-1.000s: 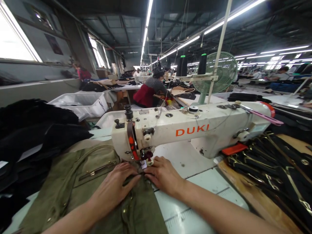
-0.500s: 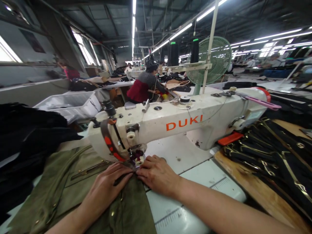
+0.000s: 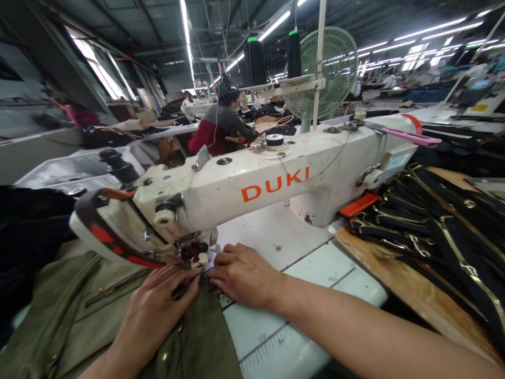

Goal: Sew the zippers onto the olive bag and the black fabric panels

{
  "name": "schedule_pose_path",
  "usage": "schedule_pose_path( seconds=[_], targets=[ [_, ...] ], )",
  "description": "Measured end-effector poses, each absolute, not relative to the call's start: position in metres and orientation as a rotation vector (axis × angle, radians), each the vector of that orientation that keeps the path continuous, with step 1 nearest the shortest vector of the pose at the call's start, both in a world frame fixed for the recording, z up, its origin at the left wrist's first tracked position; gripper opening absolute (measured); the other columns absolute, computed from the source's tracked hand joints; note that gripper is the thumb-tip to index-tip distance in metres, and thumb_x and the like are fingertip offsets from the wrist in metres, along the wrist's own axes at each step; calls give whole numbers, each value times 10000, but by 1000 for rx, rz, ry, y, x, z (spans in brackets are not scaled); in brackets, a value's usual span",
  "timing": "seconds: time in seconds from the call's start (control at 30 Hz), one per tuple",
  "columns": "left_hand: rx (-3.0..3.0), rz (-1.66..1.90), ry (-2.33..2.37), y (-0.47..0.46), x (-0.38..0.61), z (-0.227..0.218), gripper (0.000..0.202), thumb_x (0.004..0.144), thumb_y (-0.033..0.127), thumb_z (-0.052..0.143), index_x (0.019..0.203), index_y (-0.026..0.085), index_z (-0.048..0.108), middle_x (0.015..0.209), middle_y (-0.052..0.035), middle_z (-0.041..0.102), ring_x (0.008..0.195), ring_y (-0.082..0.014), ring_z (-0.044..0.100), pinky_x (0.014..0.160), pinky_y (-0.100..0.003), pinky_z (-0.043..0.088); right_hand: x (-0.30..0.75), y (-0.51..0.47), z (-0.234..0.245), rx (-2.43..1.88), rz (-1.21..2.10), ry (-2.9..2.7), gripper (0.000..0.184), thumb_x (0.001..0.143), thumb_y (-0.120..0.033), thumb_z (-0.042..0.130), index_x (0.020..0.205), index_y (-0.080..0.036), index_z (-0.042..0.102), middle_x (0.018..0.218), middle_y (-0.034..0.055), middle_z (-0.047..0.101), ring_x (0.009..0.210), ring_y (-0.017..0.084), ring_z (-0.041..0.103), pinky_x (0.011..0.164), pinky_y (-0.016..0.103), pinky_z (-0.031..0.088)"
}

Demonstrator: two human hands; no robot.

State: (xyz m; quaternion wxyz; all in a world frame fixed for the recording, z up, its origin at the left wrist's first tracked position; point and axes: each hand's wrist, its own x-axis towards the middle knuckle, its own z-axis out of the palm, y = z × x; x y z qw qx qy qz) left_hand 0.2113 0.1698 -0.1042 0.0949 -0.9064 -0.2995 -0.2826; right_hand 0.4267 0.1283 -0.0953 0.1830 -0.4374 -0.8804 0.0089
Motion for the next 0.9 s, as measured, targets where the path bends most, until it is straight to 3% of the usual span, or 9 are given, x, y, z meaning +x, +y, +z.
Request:
schedule_pose_path(
  seconds=[0.2, 0.3, 0.47, 0.7, 0.9],
  targets=[
    [-2722, -814, -752, 172, 208, -106, 402, 1052, 423, 381, 927, 218, 704, 848, -5, 748, 801, -219, 702, 799, -362, 510, 425, 128, -97, -1225, 36, -2476, 176, 988, -279, 573, 917, -193, 708, 968, 26, 679, 931, 192, 552, 746, 316, 416],
    [-2776, -855, -857, 172, 206, -108, 379, 1031, 486, 430, 937, 260, 719, 883, 19, 758, 840, -203, 701, 837, -335, 504, 425, 128, -99, -1208, 30, -2474, 175, 989, -278, 569, 932, -189, 709, 968, 30, 676, 923, 194, 541, 746, 333, 415],
    [-2811, -851, -1172, 171, 207, -107, 438, 974, 595, 455, 863, 316, 774, 880, 13, 765, 845, -224, 705, 771, -335, 533, 425, 127, -98, -1209, 53, -2464, 146, 975, -274, 590, 972, -192, 711, 967, 25, 673, 925, 194, 535, 760, 331, 412],
    [-2814, -873, -1125, 170, 210, -101, 344, 972, 482, 513, 827, 322, 780, 832, 33, 771, 798, -201, 711, 772, -310, 528, 423, 129, -99, -1220, 58, -2437, 163, 983, -281, 570, 938, -208, 709, 960, 12, 677, 905, 191, 534, 765, 328, 416],
    [-2767, -934, -1008, 168, 213, -107, 247, 962, 306, 509, 876, 216, 723, 867, -35, 743, 824, -235, 694, 851, -386, 505, 421, 127, -104, -1226, 33, -2411, 129, 972, -268, 586, 971, -230, 709, 995, 9, 690, 934, 205, 541, 768, 338, 425]
  ],
)
